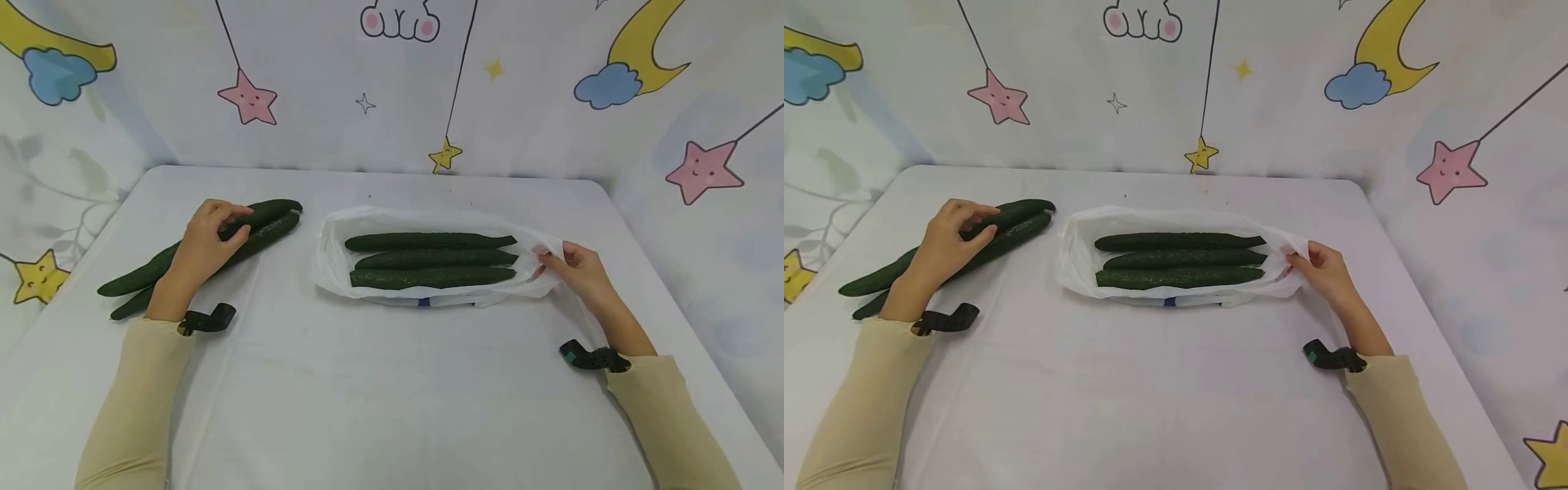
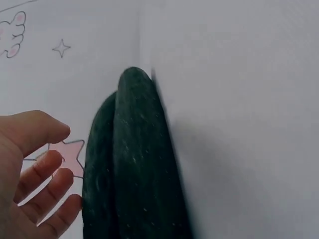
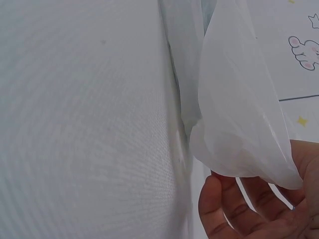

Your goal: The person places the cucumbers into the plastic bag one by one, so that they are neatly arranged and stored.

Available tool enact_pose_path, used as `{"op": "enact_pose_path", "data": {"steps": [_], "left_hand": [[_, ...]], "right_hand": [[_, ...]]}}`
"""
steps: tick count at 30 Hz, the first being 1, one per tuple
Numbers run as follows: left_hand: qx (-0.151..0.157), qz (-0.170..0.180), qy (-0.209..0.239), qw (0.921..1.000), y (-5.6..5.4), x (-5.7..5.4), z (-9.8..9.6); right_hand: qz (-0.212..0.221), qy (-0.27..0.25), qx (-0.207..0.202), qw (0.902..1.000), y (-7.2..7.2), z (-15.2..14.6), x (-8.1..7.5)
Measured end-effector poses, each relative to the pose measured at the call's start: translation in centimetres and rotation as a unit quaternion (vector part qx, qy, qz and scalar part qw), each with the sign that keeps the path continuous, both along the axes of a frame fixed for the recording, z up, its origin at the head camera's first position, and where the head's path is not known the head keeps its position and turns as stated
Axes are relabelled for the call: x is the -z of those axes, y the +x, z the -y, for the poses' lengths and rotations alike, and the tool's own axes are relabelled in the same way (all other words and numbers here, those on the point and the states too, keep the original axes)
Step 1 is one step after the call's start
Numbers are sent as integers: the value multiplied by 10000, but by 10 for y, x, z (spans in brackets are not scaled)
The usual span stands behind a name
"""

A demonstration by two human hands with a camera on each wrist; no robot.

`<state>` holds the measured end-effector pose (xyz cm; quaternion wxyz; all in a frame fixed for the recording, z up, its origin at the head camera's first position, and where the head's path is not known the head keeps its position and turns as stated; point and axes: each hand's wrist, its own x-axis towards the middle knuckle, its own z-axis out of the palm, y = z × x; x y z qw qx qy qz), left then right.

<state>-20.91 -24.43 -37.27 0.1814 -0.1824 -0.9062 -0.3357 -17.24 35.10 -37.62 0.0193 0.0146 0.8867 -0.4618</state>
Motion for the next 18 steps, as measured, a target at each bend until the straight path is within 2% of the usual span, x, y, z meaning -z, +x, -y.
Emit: {"op": "enact_pose_path", "data": {"steps": [4,8,14,18], "left_hand": [[-256,270,-151,9992,0,3,6],[-588,638,-304,9958,2,1,13],[-1015,1225,-565,9857,3,-1,22],[-1181,1518,-721,9787,4,-2,24]], "right_hand": [[13,23,-21,10000,1,-1,5],[-68,6,-68,10000,1,-3,7],[-164,6,-126,9998,1,-3,6],[-239,56,-114,9996,1,-1,4]]}}
